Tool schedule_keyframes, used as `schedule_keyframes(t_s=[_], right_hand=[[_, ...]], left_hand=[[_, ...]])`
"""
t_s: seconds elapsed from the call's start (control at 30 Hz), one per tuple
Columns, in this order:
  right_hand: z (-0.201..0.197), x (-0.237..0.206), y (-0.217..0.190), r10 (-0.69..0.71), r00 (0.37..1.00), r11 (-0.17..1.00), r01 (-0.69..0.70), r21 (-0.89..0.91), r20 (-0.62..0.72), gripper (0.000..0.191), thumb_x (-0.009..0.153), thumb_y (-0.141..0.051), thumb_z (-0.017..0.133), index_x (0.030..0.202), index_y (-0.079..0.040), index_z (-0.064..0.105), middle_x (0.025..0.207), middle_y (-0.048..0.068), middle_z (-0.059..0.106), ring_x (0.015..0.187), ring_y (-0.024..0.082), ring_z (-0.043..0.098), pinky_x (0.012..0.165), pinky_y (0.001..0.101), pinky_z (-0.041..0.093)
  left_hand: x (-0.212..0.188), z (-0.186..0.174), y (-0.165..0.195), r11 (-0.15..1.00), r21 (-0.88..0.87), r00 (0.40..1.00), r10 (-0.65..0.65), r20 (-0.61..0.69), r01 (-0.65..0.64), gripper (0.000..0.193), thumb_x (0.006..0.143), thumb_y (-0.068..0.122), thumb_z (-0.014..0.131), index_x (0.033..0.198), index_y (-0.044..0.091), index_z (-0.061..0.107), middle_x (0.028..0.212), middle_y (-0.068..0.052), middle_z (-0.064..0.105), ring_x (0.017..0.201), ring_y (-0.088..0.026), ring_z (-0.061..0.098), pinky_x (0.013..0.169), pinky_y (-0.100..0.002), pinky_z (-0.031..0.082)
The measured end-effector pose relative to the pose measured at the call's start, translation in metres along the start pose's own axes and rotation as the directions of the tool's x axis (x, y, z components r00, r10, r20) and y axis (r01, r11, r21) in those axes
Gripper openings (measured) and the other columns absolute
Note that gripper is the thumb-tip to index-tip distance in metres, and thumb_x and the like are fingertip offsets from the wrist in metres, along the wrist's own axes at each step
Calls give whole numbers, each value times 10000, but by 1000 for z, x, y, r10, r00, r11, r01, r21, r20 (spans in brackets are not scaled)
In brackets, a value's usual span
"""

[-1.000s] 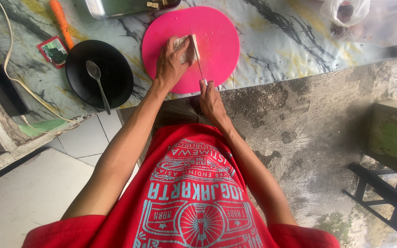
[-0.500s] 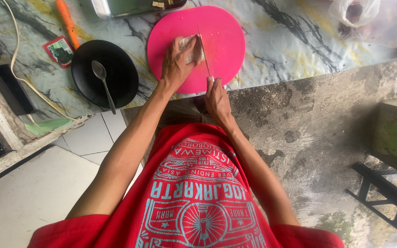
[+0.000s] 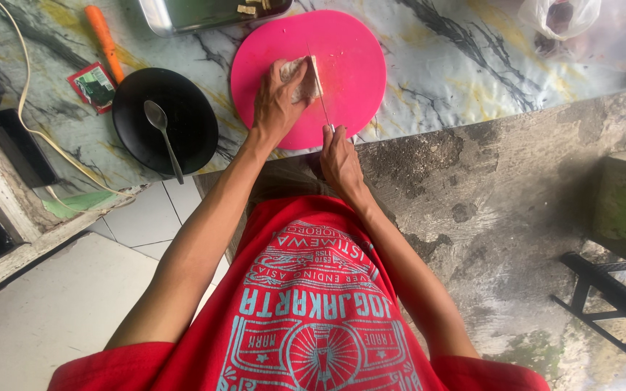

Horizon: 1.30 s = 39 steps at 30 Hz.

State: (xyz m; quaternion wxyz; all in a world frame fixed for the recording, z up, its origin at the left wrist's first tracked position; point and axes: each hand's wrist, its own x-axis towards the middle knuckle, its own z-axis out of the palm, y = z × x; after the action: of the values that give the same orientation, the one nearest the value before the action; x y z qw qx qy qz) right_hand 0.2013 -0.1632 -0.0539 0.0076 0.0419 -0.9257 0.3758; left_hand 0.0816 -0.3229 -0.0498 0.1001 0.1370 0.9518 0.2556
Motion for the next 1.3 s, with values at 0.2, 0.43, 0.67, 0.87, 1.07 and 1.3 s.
schedule_keyframes(t_s=[0.2, 0.43, 0.67, 0.87, 1.07, 1.3], right_hand=[[5, -4, 6, -298, 955, 878, 281, -388, 19, 574, 1004, -30, 559, 1394, 254, 248, 1075, 404, 586, 651, 353, 567, 584, 438, 474], [0, -1, 10, -390, 901, 520, 386, -762, 191, 499, 979, 11, 556, 1421, 197, 418, 1209, 391, 580, 704, 247, 578, 628, 316, 517], [-5, 3, 11, -409, 887, 465, 406, -787, 216, 474, 992, 20, 526, 1417, 206, 428, 1263, 385, 530, 899, 291, 663, 710, 309, 541], [-2, 12, 19, -462, 863, 489, 440, -753, 204, 467, 982, -12, 509, 1380, 222, 431, 1257, 403, 524, 895, 318, 663, 748, 333, 570], [5, 21, 19, -457, 860, 435, 438, -787, 226, 484, 961, -9, 522, 1386, 214, 456, 1252, 403, 544, 760, 257, 612, 648, 308, 528], [2, 19, 24, -499, 819, 292, 466, -835, 283, 470, 991, 18, 538, 1405, 220, 442, 1277, 391, 535, 908, 287, 677, 753, 314, 577]], left_hand=[[2, 2, -1, 999, -30, 999, 18, -44, -19, 783, 831, 344, 882, 1499, 130, 534, 1480, -210, 425, 1242, -379, 559, 1014, -472, 561], [4, 3, -3, 999, -32, 1000, -6, -8, 6, 795, 842, 351, 880, 1521, 154, 515, 1502, -222, 427, 1242, -398, 556, 1063, -495, 520], [2, 2, -2, 998, -68, 1000, 12, -25, -14, 821, 843, 320, 881, 1543, 186, 473, 1514, -233, 430, 1249, -413, 561, 1092, -493, 487], [5, 2, -2, 997, -64, 999, 35, -40, -38, 886, 823, 272, 889, 1578, 223, 429, 1506, -231, 435, 1215, -366, 590, 1080, -490, 503], [4, 1, 0, 997, -76, 1000, 7, -25, -9, 906, 812, 285, 904, 1580, 260, 423, 1499, -222, 438, 1186, -371, 584, 1062, -479, 514], [2, -1, -1, 998, -58, 999, 21, -43, -23, 902, 800, 282, 911, 1565, 260, 433, 1485, -208, 442, 1191, -365, 590, 1077, -472, 502]])
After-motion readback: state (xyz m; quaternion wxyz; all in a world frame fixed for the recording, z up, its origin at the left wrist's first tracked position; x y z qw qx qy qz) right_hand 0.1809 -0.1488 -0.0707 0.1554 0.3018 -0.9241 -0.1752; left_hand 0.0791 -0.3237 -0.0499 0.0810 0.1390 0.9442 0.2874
